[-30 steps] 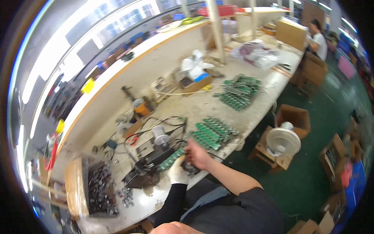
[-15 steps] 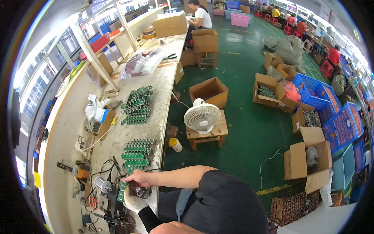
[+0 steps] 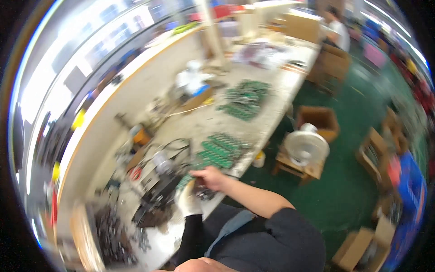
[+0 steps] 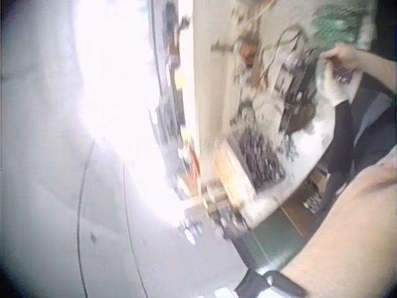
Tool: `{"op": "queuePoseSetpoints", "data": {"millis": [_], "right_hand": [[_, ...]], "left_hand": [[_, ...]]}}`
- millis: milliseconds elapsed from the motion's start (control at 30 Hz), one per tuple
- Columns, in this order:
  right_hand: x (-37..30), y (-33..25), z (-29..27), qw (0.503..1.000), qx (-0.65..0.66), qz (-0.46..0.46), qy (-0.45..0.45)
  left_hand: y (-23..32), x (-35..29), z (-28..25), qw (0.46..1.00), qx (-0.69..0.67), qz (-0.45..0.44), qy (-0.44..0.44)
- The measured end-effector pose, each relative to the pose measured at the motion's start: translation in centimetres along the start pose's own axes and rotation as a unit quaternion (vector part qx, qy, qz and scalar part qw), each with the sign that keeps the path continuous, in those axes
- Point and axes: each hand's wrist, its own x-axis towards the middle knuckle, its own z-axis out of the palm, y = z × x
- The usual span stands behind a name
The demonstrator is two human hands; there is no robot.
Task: The person solders electronic components onto printed circuit boards using a soldering iron and solder wire, with a fume extractor in operation.
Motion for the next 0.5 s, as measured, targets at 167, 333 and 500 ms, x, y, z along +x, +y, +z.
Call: {"op": "queuePoseSetpoints", "data": {"millis": [167,333,500], "right_hand": [[0.4,-0.5,-0.4,0.989,0.09,0.114,-0.029],[-1.1,-0.4,1.5,0.994,0.076,-0.015,-0.081],[-1.2,-0.9,1.4,0.997,-0.03,-0.054,-0.045]], "left_hand": [[0.2,0.3,-0.2,0.977,-0.125,-0.17,0.033],[-0.9,0.5,0.8,0.994,0.074,-0.014,0.074],[-0.3,-0.1,0.6,0.986,0.139,0.026,0.088]]}}
